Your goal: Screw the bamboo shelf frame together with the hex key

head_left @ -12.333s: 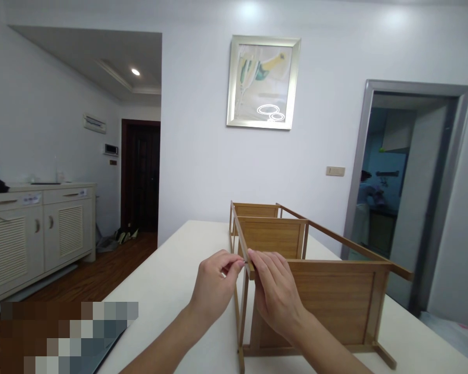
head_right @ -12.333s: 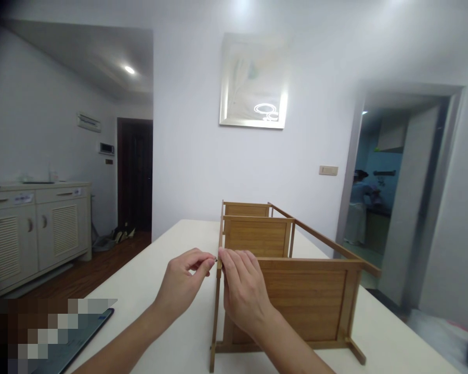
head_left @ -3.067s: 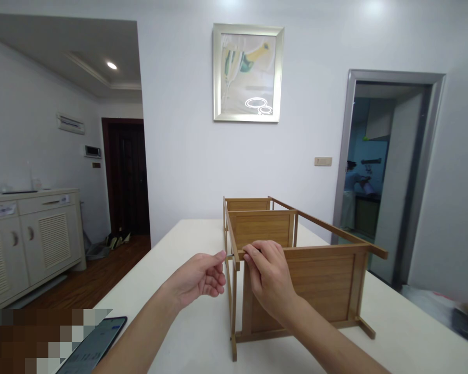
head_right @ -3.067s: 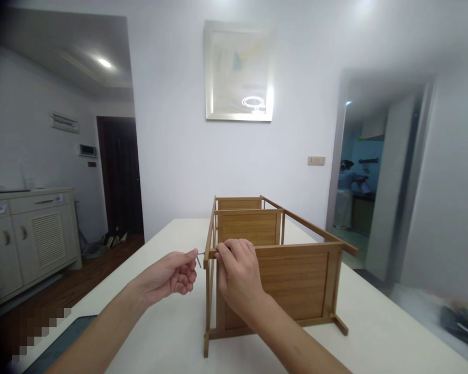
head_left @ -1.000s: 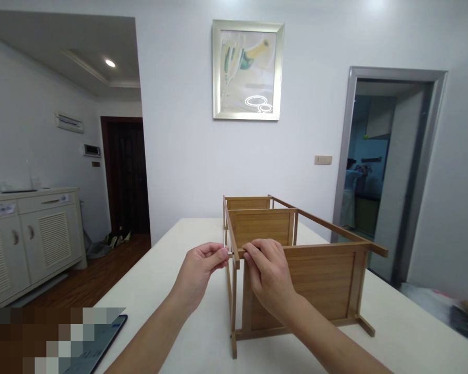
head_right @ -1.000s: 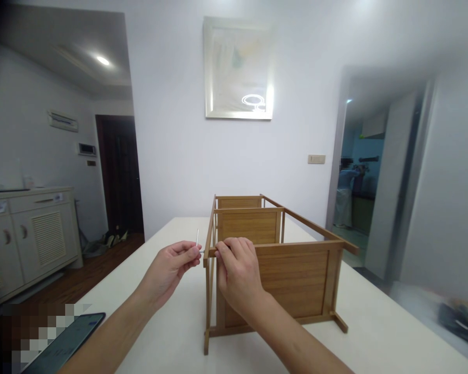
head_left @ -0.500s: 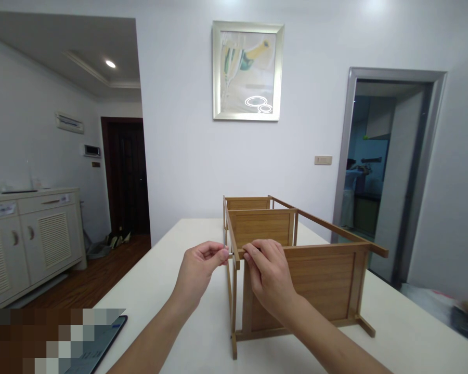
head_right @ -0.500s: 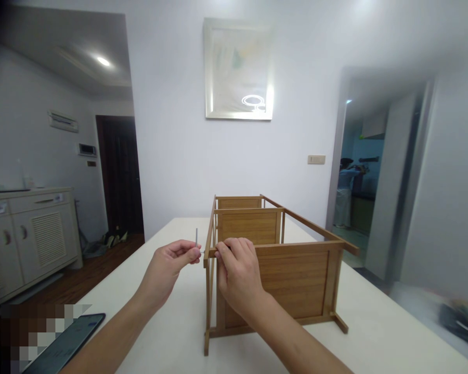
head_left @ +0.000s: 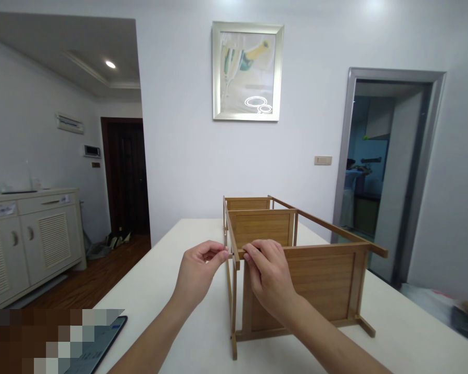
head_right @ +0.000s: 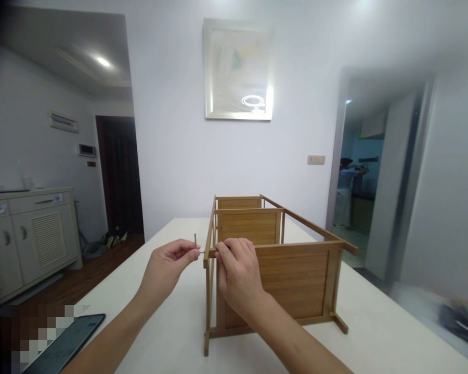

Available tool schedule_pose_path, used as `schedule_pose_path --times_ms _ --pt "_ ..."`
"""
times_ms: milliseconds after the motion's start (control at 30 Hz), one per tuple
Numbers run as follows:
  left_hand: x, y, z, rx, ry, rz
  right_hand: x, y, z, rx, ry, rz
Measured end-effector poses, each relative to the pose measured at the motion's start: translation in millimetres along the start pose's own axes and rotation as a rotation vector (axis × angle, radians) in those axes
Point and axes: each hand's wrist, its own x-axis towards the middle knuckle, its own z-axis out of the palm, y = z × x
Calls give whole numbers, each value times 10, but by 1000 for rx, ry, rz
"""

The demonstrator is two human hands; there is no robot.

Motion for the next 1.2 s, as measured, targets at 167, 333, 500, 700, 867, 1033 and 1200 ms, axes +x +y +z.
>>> schedule_pose_path --times_ms 167,333,500,700,867,1033,1200 --pt "-24 53 -12 143 13 110 7 -5 -5 5 0 -1" --pt "-23 103 -44 247 -9 232 4 -5 -4 2 -8 4" --pt "-24 107 -69 281 -52 308 -2 0 4 1 -7 3" --pt "-39 133 -77 299 -77 294 -3 6 6 -4 1 -2" --pt "-13 180 -144 230 -187 179 -4 1 7 -6 -2 -4" --pt "10 159 -135 -57 -248 -47 -6 0 14 -4 -7 -1" --pt "12 157 -111 -148 -273 -170 -4 -2 16 -7 -17 -4"
